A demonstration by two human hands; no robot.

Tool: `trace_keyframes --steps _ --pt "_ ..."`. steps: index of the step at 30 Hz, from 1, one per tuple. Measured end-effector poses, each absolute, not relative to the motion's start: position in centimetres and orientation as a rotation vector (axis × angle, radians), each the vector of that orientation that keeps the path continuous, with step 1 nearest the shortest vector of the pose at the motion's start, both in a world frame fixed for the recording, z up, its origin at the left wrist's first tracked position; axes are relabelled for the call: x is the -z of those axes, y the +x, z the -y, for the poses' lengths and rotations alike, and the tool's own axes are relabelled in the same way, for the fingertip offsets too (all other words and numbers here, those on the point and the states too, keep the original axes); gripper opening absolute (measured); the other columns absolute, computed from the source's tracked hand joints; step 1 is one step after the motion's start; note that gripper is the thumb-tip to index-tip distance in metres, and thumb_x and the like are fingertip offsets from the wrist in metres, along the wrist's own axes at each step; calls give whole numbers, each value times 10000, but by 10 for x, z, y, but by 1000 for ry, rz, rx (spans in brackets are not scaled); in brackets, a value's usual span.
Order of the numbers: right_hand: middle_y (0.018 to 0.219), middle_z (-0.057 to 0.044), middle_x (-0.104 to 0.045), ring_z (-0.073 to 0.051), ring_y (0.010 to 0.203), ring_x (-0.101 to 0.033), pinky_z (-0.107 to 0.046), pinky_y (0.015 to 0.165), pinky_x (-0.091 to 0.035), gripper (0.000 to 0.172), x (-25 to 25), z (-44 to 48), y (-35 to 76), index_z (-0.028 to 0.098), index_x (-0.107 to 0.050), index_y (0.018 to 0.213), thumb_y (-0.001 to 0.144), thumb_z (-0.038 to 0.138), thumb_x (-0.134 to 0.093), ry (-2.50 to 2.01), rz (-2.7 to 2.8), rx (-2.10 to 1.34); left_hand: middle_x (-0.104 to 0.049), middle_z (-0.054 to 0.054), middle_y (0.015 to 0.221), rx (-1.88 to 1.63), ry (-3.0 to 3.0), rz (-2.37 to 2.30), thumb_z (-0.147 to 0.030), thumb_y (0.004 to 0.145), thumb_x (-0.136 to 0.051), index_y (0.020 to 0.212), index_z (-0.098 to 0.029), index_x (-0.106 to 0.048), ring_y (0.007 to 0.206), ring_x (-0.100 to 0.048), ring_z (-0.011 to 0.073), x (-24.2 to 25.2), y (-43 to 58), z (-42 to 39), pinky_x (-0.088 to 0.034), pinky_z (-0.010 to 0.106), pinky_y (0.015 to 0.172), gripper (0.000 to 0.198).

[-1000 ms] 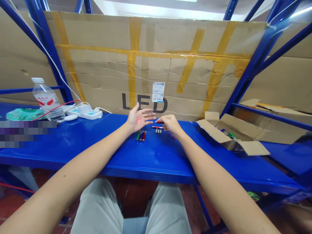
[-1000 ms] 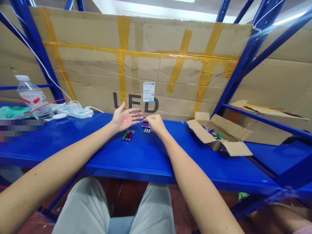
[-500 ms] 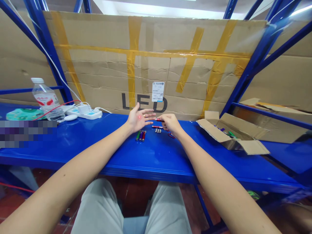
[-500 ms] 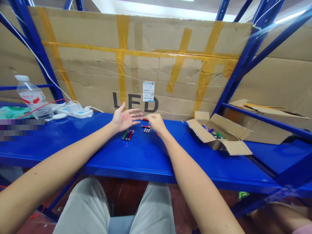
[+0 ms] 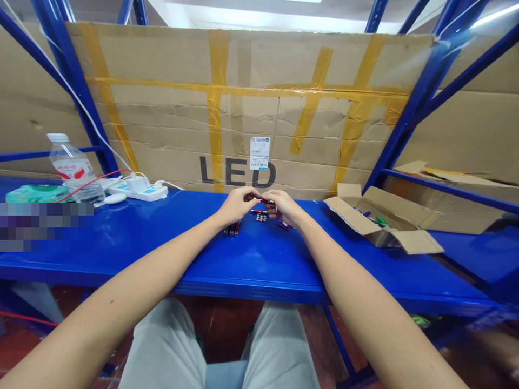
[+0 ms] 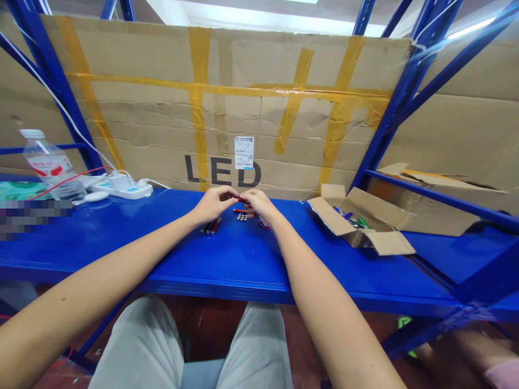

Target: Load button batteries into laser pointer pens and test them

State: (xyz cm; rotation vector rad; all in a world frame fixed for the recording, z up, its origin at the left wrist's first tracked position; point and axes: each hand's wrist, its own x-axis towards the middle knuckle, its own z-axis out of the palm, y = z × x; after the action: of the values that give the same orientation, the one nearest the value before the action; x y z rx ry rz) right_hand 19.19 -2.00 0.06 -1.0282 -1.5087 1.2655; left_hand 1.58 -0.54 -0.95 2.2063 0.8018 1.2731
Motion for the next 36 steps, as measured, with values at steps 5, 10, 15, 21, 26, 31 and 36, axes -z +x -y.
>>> trace_keyframes --steps 5,10,15,21,26,31,36 --pt "558 40 -547 -121 514 -518 -240 526 -418 197 6 -1 211 149 -572 971 779 109 -586 -1138 1642 -837 -704 57 831 -1306 2232 -977 -288 842 -608 863 -182 -691 824 -628 221 6 17 -7 -471 365 810 136" --pt "684 -13 -641 -124 609 -593 -245 613 -463 106 12 -10 221 126 -617 863 767 82 -615 -1277 1665 -644 -676 53 730 -1244 2216 -1071 -261 809 -638 775 -188 -696 796 -615 238 8 23 -26 -461 390 817 99" --pt "823 -74 -717 -157 740 -636 -259 694 -460 112 14 -10 227 125 -698 819 753 70 -627 -1426 1844 -442 -673 69 707 -1192 2143 -1158 -259 777 -658 722 -190 -705 763 -605 246 14 29 -42 -454 409 799 100" --pt "877 -94 -750 -181 822 -649 -253 718 -445 199 18 -13 231 141 -735 811 767 43 -568 -1531 1903 -222 -650 65 678 -1185 2104 -1150 -250 696 -735 647 -200 -697 792 -595 256 21 35 -58 -450 425 855 80" --pt "908 -102 -760 -202 870 -658 -256 755 -445 215 22 -18 232 155 -755 826 763 44 -581 -1557 1988 -108 -648 85 673 -1107 2156 -1223 -253 715 -743 606 -213 -677 808 -613 294 32 34 -65 -453 458 884 134" --pt "877 -92 -755 -194 825 -655 -253 721 -432 216 22 -18 230 160 -746 815 751 33 -583 -1547 2054 -120 -673 92 692 -1008 2196 -1273 -242 714 -749 576 -212 -655 792 -633 295 35 33 -67 -470 450 872 170" --pt "869 -91 -745 -183 794 -640 -248 685 -417 210 22 -15 228 169 -736 803 734 25 -600 -1577 2101 -158 -686 88 686 -917 2209 -1308 -261 697 -761 547 -214 -636 760 -640 283 35 34 -67 -485 424 839 201"
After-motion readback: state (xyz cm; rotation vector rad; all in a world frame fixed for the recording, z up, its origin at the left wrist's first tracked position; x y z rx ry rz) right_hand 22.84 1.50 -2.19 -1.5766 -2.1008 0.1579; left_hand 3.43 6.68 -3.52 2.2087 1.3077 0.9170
